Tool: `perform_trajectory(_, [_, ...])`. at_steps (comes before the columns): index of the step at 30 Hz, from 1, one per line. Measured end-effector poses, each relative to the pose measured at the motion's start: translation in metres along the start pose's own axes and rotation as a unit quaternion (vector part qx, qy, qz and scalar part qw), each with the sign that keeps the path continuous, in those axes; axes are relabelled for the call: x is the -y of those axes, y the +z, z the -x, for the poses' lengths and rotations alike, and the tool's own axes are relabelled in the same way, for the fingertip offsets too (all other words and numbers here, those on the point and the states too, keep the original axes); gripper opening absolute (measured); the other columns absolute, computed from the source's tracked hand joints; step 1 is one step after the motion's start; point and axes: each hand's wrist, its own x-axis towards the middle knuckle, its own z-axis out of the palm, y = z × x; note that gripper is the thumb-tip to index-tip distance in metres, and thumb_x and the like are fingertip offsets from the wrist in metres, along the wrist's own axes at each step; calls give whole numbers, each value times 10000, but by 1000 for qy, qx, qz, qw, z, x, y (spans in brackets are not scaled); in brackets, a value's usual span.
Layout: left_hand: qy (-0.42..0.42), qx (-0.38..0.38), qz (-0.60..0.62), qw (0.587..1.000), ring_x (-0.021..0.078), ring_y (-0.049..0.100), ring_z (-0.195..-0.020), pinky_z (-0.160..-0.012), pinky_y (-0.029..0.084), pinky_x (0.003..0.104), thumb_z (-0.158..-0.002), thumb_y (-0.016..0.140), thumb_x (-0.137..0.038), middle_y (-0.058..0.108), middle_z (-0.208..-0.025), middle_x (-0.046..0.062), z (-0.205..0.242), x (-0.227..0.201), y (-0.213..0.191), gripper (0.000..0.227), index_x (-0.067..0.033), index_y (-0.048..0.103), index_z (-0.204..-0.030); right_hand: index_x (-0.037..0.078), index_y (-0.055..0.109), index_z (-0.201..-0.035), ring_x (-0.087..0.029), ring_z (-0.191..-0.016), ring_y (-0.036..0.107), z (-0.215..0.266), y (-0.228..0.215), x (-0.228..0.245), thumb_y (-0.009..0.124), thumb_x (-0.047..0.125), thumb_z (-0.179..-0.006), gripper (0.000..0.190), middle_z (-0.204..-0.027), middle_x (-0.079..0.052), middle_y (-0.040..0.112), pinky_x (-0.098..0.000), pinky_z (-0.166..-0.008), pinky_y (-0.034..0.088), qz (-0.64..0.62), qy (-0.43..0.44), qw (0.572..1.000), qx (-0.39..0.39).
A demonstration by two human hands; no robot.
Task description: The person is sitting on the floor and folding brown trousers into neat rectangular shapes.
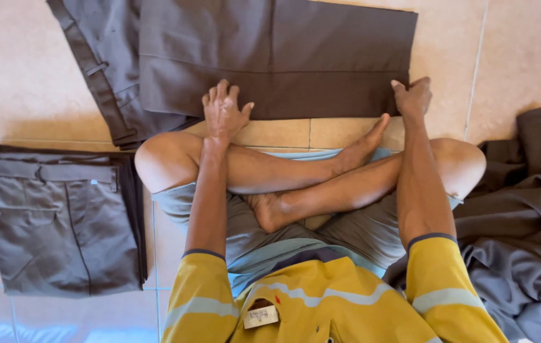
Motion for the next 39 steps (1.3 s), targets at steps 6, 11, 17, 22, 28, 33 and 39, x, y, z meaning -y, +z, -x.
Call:
perform_trajectory(6, [-14, 93, 0, 996, 428, 339, -1496, -1196, 280, 657, -857, 819, -356, 343, -1606, 271, 2, 0, -1, 842, -97, 417, -1550, 97, 752, -944, -473, -968, 697, 7, -15, 19, 854, 360, -869, 292, -907, -224, 708, -530, -826, 557, -24, 41, 997, -58])
perform_trajectory(11, [-33, 107, 0, 994, 426, 312, -1509, -1210, 233, 666, -882, 797, -344, 336, -1607, 282, 3, -5, -8, 808, -71, 421, -1543, 137, 777, -971, -454, -991, 702, 1, 1, 7, 791, 355, -879, 237, -896, -191, 740, -516, -856, 556, -13, 52, 999, -5])
perform_trajectory(17, [-14, 78, -27, 997, 433, 271, -1520, -1197, 205, 697, -863, 807, -359, 291, -1635, 258, -1, -14, -12, 808, -88, 456, -1538, 176, 763, -899, -229, -710, 729, -17, -8, 17, 817, 225, -811, 114, -727, -33, 715, -377, -668, 560, -140, -48, 985, -86])
perform_trajectory(22, [34, -5, -65, 997, 465, 344, -1433, -1116, 265, 714, -769, 831, -361, 370, -1547, 291, 0, 8, 34, 824, -50, 511, -1462, -29, 712, -1091, -152, -783, 581, 89, -84, 144, 678, 87, -994, 155, -926, -80, 661, -271, -699, 497, -312, -267, 910, 59])
perform_trajectory(28, [30, 3, -73, 997, 454, 351, -1425, -1115, 271, 710, -775, 827, -377, 359, -1554, 280, -3, 10, 39, 824, -53, 512, -1465, -4, 613, -961, -231, -711, 580, 67, -34, 111, 661, 260, -991, 269, -848, -112, 623, -345, -643, 499, -154, -207, 965, 55])
perform_trajectory(33, [44, -10, -51, 998, 477, 392, -1387, -1101, 308, 701, -763, 848, -333, 396, -1510, 280, -1, 0, 27, 762, -33, 555, -1400, -10, 654, -861, -166, -619, 513, 56, -29, 99, 761, 120, -888, 171, -718, -47, 579, -305, -589, 465, -143, -172, 956, 191])
perform_trajectory(39, [114, -63, 38, 991, 451, 443, -1387, -1143, 329, 615, -841, 795, -253, 468, -1495, 234, 4, -20, -4, 539, -22, 656, -1308, 11, 647, -1095, -391, -917, 691, 20, -39, 58, 698, 6, -832, 268, -1018, -193, 699, -525, -824, 503, 51, -32, 994, -89])
